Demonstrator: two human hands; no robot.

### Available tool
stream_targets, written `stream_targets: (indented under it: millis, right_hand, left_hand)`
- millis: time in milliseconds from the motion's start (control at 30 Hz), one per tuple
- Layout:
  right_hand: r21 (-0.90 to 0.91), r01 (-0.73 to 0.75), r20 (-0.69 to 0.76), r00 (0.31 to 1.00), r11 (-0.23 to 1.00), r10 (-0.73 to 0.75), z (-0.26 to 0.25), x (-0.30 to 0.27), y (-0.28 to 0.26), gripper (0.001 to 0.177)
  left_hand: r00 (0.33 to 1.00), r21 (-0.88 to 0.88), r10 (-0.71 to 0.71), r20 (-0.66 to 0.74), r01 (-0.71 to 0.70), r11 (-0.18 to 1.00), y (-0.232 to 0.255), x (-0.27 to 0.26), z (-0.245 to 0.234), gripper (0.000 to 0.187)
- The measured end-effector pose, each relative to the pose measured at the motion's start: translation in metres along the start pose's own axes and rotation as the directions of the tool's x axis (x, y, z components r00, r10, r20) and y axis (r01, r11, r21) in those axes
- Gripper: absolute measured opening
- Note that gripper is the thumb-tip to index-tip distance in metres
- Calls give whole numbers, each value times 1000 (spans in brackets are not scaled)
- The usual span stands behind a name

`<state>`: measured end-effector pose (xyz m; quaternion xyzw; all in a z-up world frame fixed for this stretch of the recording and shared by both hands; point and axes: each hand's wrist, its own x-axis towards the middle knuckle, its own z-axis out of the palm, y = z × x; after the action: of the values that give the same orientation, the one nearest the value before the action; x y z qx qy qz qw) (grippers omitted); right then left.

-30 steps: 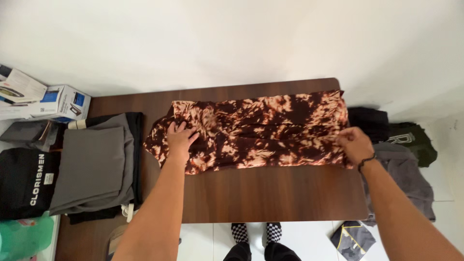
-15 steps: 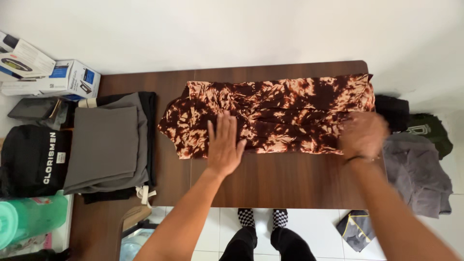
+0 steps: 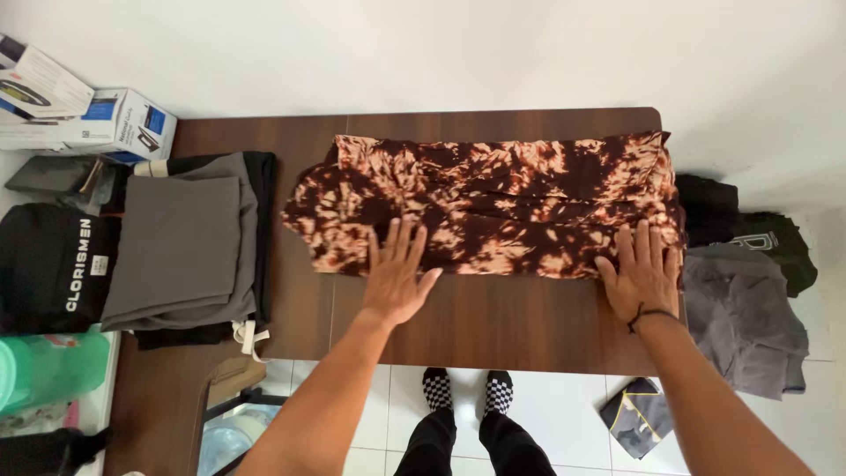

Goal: The person picks up a shirt, spreads it out on a table, and folds the sides and bottom until it is a square.

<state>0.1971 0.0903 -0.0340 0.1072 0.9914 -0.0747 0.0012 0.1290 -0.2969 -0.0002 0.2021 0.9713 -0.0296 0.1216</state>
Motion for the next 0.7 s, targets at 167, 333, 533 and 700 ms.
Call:
stream_targets:
  millis: [167, 333, 533, 700]
  right_hand:
    - [-412, 148, -30, 984, 899, -176, 20, 6, -28, 76]
    - [-113, 293, -21, 955, 949, -297, 28, -7, -4, 76]
    - [49, 299, -23, 954, 953, -298, 13, 1, 5, 73]
    - [165, 425, -53, 905, 890, -422, 2, 21, -92, 71]
  left_hand:
    - [988, -103, 10, -155, -27, 994, 54, 22, 1, 77]
    - [994, -156, -86, -67, 75, 985, 36, 11, 13, 73]
    - [940, -238, -228, -252, 168, 957, 11, -30, 25, 75]
    - [814, -295, -282, -507, 143, 945, -5, -44, 26, 61]
